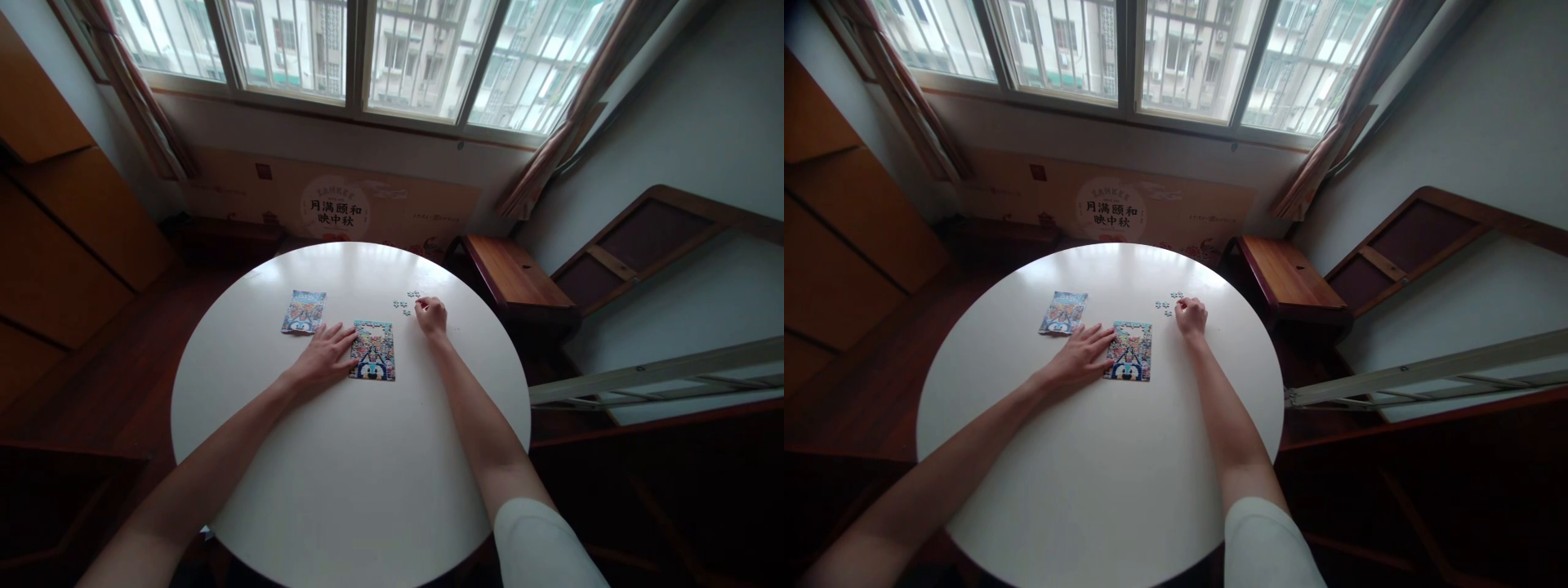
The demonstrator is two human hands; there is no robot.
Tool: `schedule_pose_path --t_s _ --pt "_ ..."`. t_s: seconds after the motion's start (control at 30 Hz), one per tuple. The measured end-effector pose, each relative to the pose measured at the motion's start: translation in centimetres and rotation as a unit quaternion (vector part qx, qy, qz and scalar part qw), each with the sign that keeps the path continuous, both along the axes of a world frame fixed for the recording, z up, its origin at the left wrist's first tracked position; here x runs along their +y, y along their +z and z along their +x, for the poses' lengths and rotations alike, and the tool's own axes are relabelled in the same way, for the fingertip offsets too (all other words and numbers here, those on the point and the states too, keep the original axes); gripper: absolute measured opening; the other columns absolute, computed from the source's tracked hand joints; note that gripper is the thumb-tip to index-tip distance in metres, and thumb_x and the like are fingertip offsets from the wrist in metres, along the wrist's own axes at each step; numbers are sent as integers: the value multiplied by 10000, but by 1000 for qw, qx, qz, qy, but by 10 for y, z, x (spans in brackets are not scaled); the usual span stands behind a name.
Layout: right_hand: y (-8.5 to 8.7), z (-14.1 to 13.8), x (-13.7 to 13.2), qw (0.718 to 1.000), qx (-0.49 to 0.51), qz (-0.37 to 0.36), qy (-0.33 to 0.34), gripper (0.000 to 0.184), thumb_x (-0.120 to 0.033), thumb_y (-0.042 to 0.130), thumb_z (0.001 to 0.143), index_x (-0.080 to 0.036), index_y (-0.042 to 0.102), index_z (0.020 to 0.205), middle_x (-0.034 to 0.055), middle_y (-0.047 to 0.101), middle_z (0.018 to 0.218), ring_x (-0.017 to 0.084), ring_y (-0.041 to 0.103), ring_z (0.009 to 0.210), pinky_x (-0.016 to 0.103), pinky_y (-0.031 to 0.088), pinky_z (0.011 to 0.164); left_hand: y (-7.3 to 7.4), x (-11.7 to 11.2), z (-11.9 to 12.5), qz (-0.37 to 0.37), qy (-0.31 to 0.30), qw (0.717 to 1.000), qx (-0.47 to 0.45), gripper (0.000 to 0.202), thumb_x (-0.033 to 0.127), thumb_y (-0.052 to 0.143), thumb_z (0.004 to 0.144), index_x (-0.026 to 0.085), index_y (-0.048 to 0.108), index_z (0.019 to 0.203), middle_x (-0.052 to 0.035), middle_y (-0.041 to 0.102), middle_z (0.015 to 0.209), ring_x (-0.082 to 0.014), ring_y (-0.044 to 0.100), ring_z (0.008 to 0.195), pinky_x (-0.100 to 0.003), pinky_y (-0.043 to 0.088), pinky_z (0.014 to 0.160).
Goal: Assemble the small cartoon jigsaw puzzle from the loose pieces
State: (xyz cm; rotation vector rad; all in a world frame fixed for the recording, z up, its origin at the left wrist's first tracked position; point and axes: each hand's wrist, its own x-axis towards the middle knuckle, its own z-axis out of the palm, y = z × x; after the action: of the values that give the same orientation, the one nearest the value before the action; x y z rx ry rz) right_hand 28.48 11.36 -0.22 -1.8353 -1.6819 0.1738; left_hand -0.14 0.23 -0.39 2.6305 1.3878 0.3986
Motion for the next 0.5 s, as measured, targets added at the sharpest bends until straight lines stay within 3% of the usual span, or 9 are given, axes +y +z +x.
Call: schedule_pose_path --t_s 0.13,0.5 --pt "-8 10 -1 999 33 -4 -24 282 -237 454 821 -166 707 924 83 655 940 194 580 845 303 431 844 -1 0 0 0 0 1000 -2 626 592 382 890 271 365 1427 -41 362 1486 -305 243 1388 -525 127 1132" --pt "-11 10 -4 999 42 -12 10 274 -249 462 814 -175 703 919 64 657 945 165 588 783 282 439 820 -1 2 0 -11 1 1000 5 635 609 352 891 272 356 1430 -32 343 1496 -300 232 1393 -512 133 1131"
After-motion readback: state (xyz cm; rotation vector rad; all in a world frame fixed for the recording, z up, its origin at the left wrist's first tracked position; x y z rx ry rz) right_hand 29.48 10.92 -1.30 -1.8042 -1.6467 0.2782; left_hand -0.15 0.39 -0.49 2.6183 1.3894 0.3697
